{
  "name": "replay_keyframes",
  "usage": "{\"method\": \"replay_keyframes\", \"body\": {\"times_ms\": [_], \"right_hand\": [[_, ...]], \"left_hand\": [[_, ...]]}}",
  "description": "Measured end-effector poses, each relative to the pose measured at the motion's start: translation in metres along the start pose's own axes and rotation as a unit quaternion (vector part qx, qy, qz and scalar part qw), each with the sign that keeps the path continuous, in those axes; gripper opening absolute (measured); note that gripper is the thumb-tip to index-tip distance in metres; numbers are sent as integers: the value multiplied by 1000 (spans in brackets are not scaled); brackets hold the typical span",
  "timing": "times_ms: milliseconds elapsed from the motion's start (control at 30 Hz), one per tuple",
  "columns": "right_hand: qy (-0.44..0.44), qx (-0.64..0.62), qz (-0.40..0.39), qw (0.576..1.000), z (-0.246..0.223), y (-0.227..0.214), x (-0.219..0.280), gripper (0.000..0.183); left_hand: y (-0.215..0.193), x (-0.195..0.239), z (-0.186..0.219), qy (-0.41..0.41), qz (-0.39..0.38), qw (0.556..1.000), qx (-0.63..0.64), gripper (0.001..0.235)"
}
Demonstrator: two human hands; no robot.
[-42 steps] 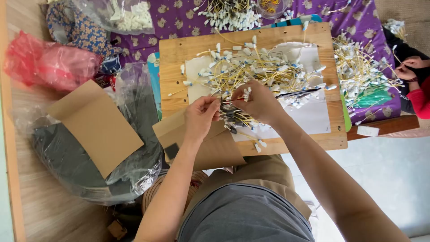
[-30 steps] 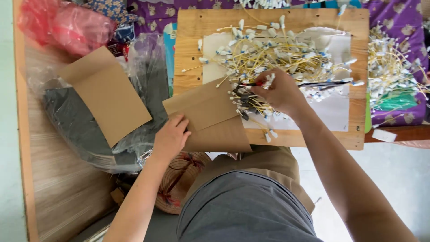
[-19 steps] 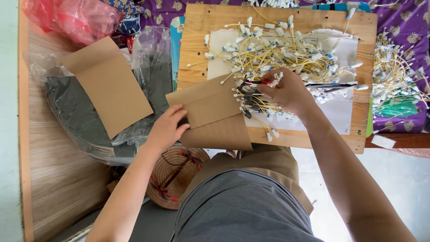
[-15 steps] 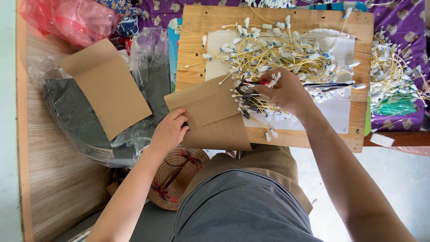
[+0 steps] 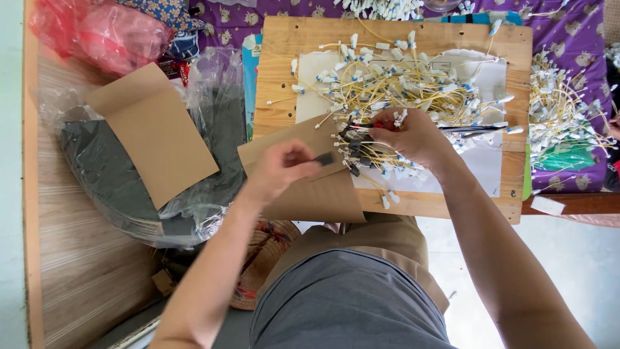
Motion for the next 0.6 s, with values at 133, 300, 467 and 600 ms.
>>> {"method": "replay_keyframes", "body": {"times_ms": [133, 300, 467, 600], "right_hand": [[-9, -13, 1, 1000, 4, 2, -4, 20], [-15, -21, 6, 1000, -8, -3, 3, 19], [-18, -14, 13, 1000, -8, -1, 5, 18], [-21, -15, 17, 1000, -12, 0, 8, 17]], "left_hand": [[72, -13, -23, -69, 44, 954, 288, 27], [114, -19, -40, -197, 87, 889, 404, 23], [126, -23, -48, -213, 119, 869, 430, 20], [127, -24, -45, -217, 136, 878, 404, 23]]}}
Point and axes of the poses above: each hand's wrist, its own x-axis away from the middle knuckle, its own y-axis out of the palm, z = x × y, the point moved 1 cm from there along -x, towards the middle knuckle, and after that the axes turned 9 degrees about z, right-handed, at the moved point
